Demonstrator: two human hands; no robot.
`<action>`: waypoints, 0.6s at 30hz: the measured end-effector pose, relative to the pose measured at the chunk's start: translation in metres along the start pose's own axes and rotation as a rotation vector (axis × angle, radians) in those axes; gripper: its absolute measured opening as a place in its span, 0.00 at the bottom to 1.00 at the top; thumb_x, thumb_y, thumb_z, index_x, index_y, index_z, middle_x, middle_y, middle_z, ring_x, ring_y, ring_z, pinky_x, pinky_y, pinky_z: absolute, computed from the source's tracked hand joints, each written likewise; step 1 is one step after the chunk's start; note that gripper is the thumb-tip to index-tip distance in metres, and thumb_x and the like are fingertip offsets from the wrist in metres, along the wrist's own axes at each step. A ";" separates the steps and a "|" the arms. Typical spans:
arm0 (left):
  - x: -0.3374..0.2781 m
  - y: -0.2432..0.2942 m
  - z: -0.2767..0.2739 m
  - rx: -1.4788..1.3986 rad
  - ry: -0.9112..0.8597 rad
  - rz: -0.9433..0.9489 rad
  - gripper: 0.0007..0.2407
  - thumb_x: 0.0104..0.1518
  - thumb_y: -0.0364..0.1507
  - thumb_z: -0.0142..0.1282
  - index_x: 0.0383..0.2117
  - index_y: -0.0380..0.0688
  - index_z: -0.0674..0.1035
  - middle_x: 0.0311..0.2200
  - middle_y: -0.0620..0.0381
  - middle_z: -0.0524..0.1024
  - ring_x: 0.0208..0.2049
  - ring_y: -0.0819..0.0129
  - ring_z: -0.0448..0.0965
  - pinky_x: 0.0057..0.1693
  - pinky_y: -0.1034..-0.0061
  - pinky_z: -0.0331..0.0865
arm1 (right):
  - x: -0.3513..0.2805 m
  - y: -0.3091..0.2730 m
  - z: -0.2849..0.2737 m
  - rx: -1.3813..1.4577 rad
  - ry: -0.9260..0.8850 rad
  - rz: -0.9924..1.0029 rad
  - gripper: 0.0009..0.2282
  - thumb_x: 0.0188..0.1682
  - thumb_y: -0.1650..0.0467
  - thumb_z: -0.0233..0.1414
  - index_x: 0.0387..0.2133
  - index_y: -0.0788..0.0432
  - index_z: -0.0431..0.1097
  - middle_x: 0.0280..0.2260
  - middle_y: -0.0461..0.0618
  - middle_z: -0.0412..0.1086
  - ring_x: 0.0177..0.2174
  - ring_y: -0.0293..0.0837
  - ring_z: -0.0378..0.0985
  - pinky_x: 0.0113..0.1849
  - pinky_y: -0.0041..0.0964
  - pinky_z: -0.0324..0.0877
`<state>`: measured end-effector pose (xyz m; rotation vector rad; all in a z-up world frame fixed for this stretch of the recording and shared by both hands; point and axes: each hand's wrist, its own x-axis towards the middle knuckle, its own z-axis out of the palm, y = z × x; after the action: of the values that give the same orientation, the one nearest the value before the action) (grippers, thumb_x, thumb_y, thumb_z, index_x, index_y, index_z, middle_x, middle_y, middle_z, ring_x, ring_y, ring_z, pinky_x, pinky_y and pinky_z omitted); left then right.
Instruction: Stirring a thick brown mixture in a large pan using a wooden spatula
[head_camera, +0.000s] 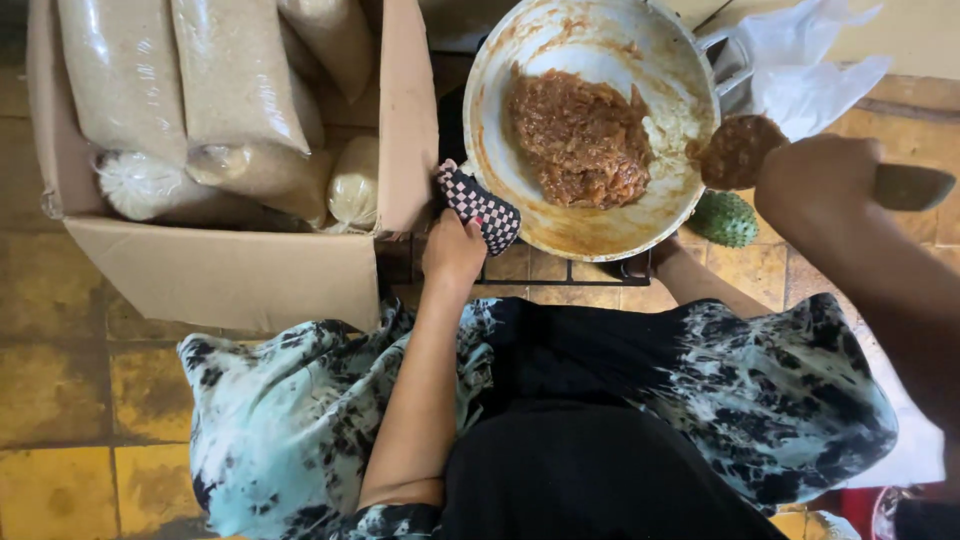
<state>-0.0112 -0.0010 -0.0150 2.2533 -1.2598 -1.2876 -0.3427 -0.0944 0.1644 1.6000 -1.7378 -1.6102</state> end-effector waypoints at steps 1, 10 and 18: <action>0.002 -0.002 0.003 -0.001 0.004 -0.004 0.12 0.62 0.36 0.45 0.41 0.39 0.72 0.42 0.35 0.78 0.46 0.33 0.76 0.49 0.40 0.67 | 0.016 -0.011 0.010 -0.001 0.004 -0.004 0.14 0.58 0.66 0.44 0.41 0.50 0.81 0.39 0.46 0.83 0.38 0.44 0.84 0.36 0.39 0.73; 0.007 -0.011 0.010 0.000 0.046 0.012 0.13 0.63 0.39 0.46 0.39 0.40 0.73 0.42 0.38 0.79 0.45 0.34 0.77 0.48 0.40 0.67 | 0.063 -0.042 0.012 0.511 0.296 -0.065 0.04 0.55 0.75 0.50 0.39 0.60 0.73 0.36 0.55 0.77 0.34 0.51 0.78 0.43 0.46 0.73; 0.004 -0.011 0.003 -0.067 0.070 0.052 0.11 0.60 0.36 0.51 0.35 0.39 0.76 0.39 0.38 0.81 0.44 0.35 0.77 0.49 0.46 0.67 | 0.079 -0.053 0.019 0.489 0.145 -0.074 0.11 0.58 0.78 0.45 0.28 0.59 0.72 0.36 0.55 0.76 0.28 0.49 0.76 0.41 0.47 0.72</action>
<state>-0.0067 0.0026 -0.0256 2.1849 -1.2243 -1.2043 -0.3579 -0.1374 0.0785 1.9538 -2.1225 -1.1109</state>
